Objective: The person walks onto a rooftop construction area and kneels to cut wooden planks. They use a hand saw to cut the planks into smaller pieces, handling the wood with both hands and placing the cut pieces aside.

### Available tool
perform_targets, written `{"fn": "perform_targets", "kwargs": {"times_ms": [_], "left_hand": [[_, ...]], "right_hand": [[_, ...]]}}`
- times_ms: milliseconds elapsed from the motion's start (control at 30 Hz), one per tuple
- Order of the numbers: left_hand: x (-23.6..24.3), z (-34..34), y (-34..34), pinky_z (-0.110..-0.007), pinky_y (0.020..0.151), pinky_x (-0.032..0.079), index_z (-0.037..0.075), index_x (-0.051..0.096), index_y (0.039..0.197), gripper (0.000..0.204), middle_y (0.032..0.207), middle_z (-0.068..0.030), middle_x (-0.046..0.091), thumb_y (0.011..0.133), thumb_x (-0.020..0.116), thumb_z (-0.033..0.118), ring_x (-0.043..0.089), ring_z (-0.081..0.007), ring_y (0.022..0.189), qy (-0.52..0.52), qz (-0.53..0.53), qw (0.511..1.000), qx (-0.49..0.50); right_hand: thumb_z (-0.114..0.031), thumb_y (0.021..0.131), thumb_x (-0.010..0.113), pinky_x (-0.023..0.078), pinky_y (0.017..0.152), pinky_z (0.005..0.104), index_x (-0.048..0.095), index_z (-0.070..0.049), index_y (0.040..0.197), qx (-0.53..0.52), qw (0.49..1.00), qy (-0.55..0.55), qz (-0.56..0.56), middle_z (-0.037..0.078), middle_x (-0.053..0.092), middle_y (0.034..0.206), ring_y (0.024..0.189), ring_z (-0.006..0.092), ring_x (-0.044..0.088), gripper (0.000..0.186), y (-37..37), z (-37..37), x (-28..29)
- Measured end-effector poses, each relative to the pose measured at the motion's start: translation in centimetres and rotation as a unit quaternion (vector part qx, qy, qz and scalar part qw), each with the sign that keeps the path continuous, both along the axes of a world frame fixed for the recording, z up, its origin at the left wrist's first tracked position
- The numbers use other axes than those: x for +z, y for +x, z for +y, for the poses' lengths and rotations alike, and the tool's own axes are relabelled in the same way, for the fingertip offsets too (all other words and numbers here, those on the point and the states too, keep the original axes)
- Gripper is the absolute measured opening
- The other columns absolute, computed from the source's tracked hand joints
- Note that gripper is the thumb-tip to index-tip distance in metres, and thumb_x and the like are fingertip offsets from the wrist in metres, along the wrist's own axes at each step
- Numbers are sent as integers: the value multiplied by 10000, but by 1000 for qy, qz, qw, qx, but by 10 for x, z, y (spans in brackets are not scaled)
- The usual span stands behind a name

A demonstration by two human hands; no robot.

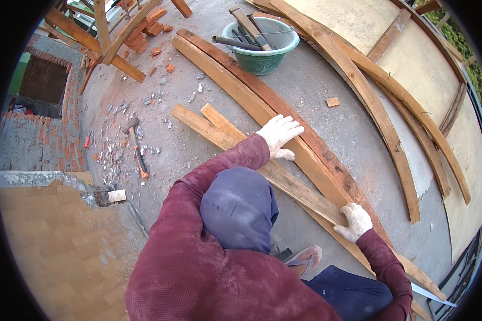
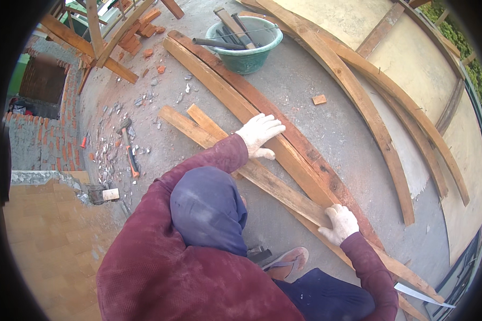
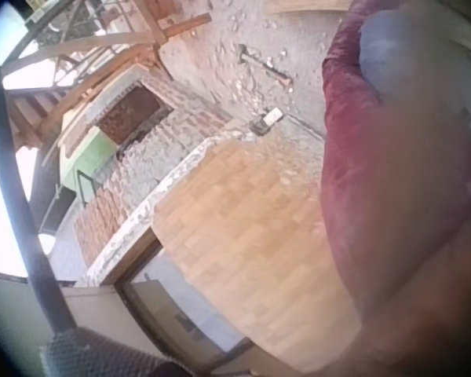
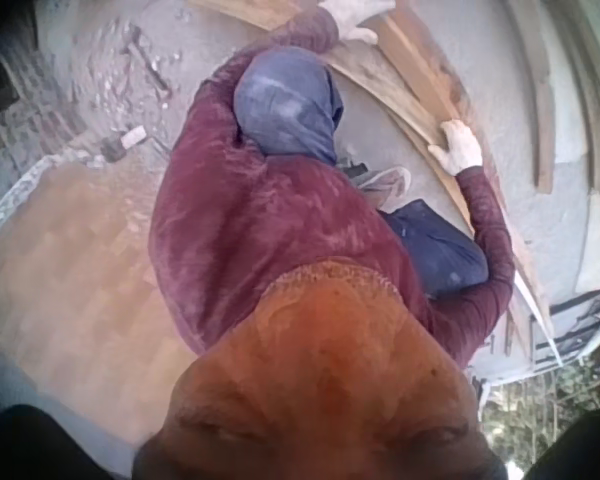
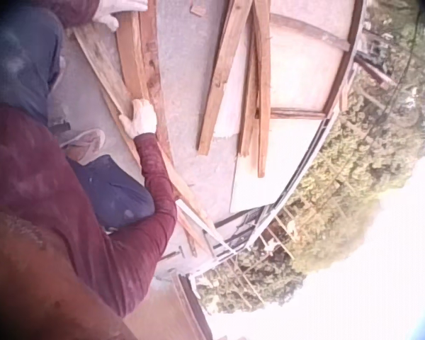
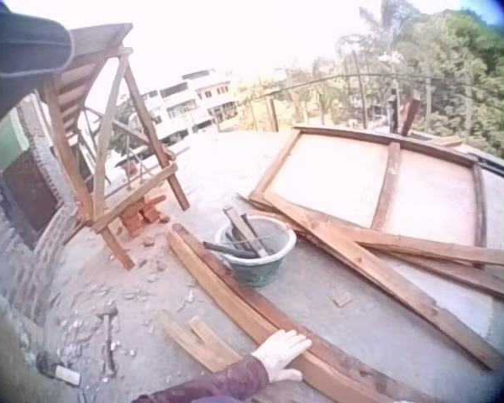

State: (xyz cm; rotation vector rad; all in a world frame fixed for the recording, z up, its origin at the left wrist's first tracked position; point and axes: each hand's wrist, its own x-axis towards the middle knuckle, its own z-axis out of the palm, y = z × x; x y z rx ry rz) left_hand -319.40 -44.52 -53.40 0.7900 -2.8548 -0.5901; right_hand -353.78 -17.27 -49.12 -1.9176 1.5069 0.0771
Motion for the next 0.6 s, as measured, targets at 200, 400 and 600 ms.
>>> {"fn": "perform_targets", "kwargs": {"times_ms": [200, 400, 600], "left_hand": [[-24, -35, -12, -508, 1228, 322, 115, 484, 1531, 958, 1454, -126, 563, 741, 905, 456, 473, -330, 1429, -67, -177, 973, -135], [-37, -41, -16, -470, 1048, 481, 139, 563, 1404, 802, 1244, -69, 659, 735, 903, 424, 625, -300, 1218, -87, -201, 960, -177], [6, -59, -18, -446, 974, 514, 136, 527, 1434, 805, 1235, -97, 675, 795, 854, 501, 658, -301, 1153, -45, -185, 972, -137]], "right_hand": [[-322, 841, 787, 535, 977, 496, 648, -20, 1279, -108, 993, -33, 20, 209, 676, 1234, 1163, 407, 651, 550, -3, 5, -12], [-262, 771, 861, 465, 1100, 519, 518, -16, 1465, -69, 983, -158, 68, 235, 599, 1401, 1316, 429, 562, 812, 10, -40, 8], [-266, 731, 885, 439, 1155, 509, 448, -6, 1534, -58, 984, -146, 84, 246, 559, 1472, 1398, 426, 516, 950, 37, -84, 21]]}}
